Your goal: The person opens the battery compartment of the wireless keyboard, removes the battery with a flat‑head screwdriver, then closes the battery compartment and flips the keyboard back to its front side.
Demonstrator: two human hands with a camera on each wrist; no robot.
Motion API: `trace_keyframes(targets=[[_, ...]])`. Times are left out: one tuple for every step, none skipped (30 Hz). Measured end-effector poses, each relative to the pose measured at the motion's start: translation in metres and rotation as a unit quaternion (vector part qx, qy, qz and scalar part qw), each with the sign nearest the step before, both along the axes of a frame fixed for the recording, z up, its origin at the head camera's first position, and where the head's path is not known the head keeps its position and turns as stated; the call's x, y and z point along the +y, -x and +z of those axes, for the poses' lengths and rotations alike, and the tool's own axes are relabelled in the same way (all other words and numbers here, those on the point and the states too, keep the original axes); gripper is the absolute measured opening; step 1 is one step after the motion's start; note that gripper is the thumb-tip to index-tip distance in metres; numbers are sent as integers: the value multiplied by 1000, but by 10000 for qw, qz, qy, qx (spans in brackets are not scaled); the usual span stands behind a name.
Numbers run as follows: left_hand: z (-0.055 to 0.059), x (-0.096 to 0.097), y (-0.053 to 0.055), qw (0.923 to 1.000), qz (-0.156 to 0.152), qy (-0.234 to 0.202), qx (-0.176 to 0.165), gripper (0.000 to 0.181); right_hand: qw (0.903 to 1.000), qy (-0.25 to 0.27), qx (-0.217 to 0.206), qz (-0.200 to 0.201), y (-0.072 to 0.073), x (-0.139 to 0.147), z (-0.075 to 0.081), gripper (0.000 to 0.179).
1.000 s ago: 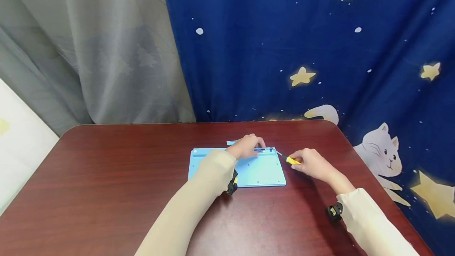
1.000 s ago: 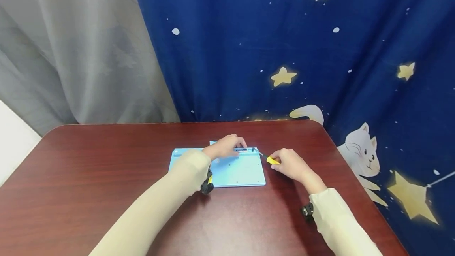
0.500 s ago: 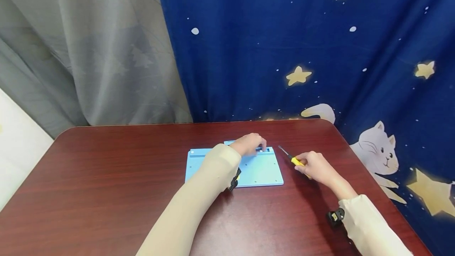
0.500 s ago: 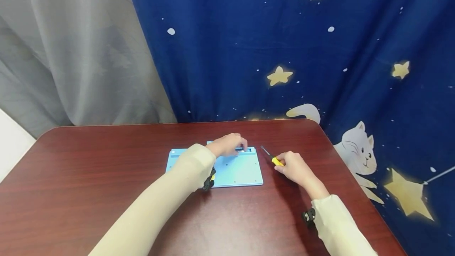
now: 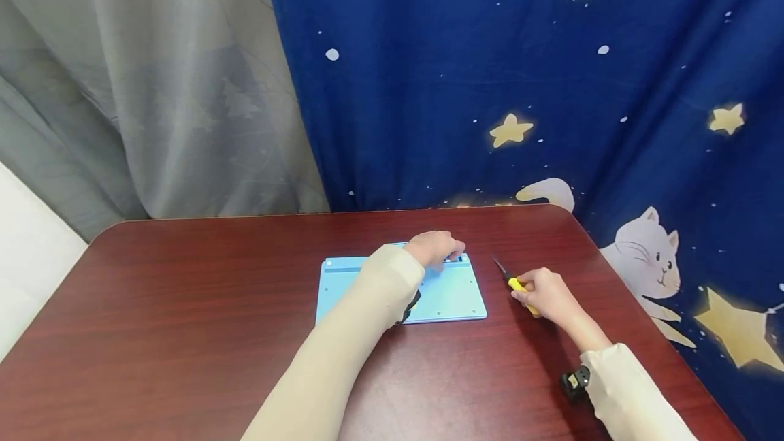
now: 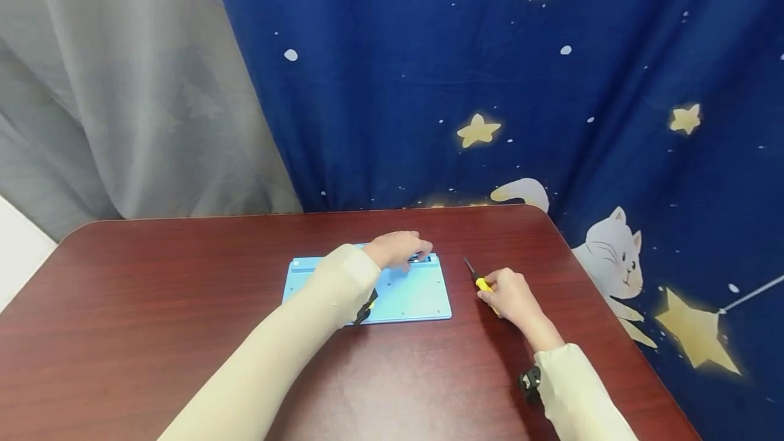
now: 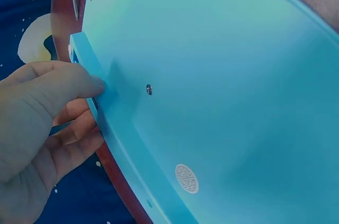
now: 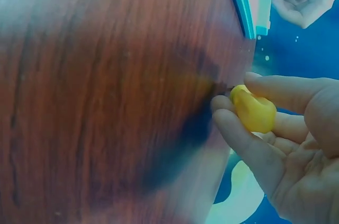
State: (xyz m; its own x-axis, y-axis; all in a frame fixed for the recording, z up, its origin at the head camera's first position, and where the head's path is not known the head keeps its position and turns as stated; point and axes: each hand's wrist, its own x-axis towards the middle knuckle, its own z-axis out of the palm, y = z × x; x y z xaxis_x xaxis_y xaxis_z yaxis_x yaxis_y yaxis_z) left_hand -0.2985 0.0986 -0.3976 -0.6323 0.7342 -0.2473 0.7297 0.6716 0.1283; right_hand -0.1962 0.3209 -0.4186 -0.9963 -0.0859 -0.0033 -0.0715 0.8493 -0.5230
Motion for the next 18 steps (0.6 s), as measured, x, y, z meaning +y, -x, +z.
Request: trace_keyframes(targets=[[1,1,0,10000,-7,88,-9,22,10000,21,-45,-61,0,0,0,29],[2,2,0,9998,-11,177,-26,23,9999,36,-80,-93,0,0,0,29],[3,3,0,9996,-26,263,-27,23,9999,-15,-71,-114,0,-1,0,29],[3,4,0,9994,-35,340,-23,23,9998,-64,-74,-146,1,-1,0,29],[3,6,0,9992,-37,405,-26,23,9996,-127,-86,-216,1,-2,0,29],[3,7,1,9989,-46,462,-23,23,9993,-227,-123,-281,1,-2,0,30],[3,8,1,9987,-56,512,-16,23,9987,-347,-161,-344,1,-3,1,30],[4,9,1,9985,-66,542,-19,23,9979,-468,-202,-401,1,-4,1,31],[4,9,2,9984,-81,555,-17,23,9969,-580,-247,-472,1,-4,2,32],[4,10,2,9984,-95,551,-16,24,9959,-640,-318,-555,1,-4,2,33],[3,10,2,9984,-101,550,-12,25,9949,-696,-376,-632,1,-5,2,35],[3,10,3,9985,-111,543,-6,26,9942,-728,-417,-678,0,-5,1,36],[2,10,3,9985,-120,536,3,26,9940,-721,-417,-706,0,-5,0,37],[2,10,3,9985,-125,529,8,27,9941,-692,-416,-726,0,-5,-1,38],[1,10,3,9985,-132,528,20,28,9942,-659,-410,-747,0,-5,-2,39],[1,10,4,9985,-138,532,29,29,9944,-621,-398,-760,0,-5,-3,39],[0,10,4,9985,-131,532,28,30,9946,-582,-392,-769,0,-5,-4,40],[-1,10,4,9985,-128,531,27,30,9948,-539,-385,-769,0,-5,-6,40]])
